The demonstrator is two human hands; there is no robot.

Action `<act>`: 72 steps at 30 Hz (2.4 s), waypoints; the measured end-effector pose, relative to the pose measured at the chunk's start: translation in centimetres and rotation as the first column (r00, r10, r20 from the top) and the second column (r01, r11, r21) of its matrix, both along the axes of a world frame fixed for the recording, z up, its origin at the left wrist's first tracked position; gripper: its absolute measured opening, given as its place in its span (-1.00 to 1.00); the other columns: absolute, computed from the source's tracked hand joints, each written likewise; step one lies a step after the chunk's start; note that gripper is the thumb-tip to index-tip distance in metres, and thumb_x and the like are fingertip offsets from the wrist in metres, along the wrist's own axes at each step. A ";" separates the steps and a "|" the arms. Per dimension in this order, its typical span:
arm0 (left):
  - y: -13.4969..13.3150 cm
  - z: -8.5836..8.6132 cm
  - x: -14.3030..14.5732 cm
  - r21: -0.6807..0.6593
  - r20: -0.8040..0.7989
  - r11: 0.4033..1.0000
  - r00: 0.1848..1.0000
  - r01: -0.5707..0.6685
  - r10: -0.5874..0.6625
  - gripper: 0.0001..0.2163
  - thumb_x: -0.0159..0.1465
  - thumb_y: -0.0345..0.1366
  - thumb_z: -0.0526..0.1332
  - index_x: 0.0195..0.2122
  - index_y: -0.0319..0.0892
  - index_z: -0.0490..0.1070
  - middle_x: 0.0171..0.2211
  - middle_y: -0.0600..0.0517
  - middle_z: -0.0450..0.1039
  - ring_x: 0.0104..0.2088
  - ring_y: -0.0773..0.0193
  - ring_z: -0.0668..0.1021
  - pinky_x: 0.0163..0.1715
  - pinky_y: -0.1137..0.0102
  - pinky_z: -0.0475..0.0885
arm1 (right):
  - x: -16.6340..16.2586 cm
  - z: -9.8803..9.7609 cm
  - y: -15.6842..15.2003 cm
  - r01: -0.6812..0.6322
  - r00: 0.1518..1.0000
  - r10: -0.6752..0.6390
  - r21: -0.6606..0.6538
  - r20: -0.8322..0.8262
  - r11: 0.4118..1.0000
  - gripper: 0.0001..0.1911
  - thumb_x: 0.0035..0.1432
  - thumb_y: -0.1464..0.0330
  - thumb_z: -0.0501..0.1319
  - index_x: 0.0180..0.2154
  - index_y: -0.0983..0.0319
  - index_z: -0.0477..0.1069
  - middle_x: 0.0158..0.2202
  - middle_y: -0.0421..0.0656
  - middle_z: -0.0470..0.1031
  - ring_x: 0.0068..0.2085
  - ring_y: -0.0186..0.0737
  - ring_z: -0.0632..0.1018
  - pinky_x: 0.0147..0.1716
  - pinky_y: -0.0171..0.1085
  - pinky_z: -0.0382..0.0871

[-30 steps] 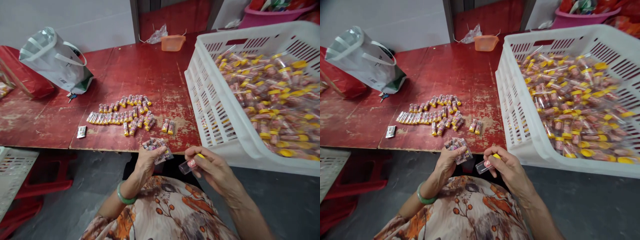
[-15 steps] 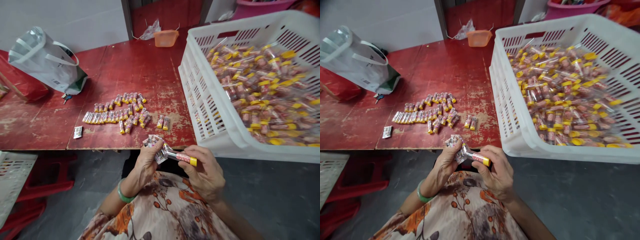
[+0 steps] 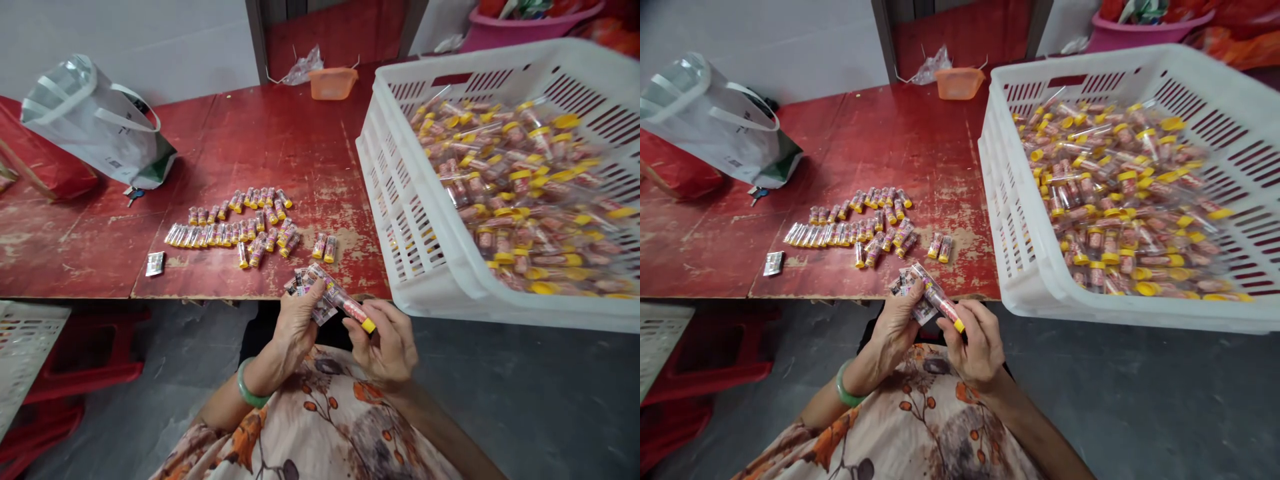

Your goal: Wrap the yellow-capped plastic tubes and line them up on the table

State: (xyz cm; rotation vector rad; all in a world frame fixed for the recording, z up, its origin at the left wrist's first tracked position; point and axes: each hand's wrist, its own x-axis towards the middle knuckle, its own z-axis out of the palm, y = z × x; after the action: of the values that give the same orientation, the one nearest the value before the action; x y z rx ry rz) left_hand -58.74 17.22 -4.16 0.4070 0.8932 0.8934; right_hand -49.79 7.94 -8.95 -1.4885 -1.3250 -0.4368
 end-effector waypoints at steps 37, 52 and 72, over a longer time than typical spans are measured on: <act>3.0 -2.3 0.0 0.060 -0.236 0.986 0.962 0.159 -0.140 -0.62 -0.21 -0.24 0.51 -0.41 -0.26 0.46 -0.54 0.06 0.50 -0.59 0.32 0.52 -0.51 0.40 0.46 | 6.0 9.0 -2.8 -0.138 0.969 0.188 -0.276 0.163 0.951 -0.59 0.09 0.51 0.26 -0.01 0.13 0.37 -0.24 -0.13 0.56 -0.22 -0.18 0.58 -0.22 -0.26 0.49; -0.2 1.5 0.5 0.060 -0.043 0.888 0.890 0.457 -0.455 -0.66 -0.13 -0.23 0.49 -0.36 -0.25 0.50 -0.51 0.04 0.49 -0.54 0.34 0.50 -0.47 0.42 0.42 | 5.7 6.6 1.2 -0.444 0.896 0.385 -0.415 -0.221 0.794 -0.23 -0.03 0.21 0.37 0.18 0.17 0.13 0.11 0.01 0.31 0.13 -0.03 0.37 0.11 -0.01 0.29; -0.6 2.2 0.4 0.069 -0.017 0.859 0.861 0.508 -0.508 -0.69 -0.05 -0.23 0.45 -0.31 -0.25 0.50 -0.48 0.02 0.52 -0.54 0.28 0.54 -0.45 0.36 0.48 | 5.7 6.1 0.4 -0.452 0.891 0.432 -0.380 -0.141 0.807 -0.29 0.00 0.37 0.29 0.18 0.23 0.11 0.10 0.04 0.29 0.13 -0.02 0.34 0.11 -0.03 0.25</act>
State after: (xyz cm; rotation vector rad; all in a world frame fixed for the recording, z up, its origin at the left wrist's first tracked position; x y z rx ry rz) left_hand -58.36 16.59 -2.01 0.6693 0.7014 0.4343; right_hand -44.10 8.35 -2.82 -1.4356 -1.7397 0.1922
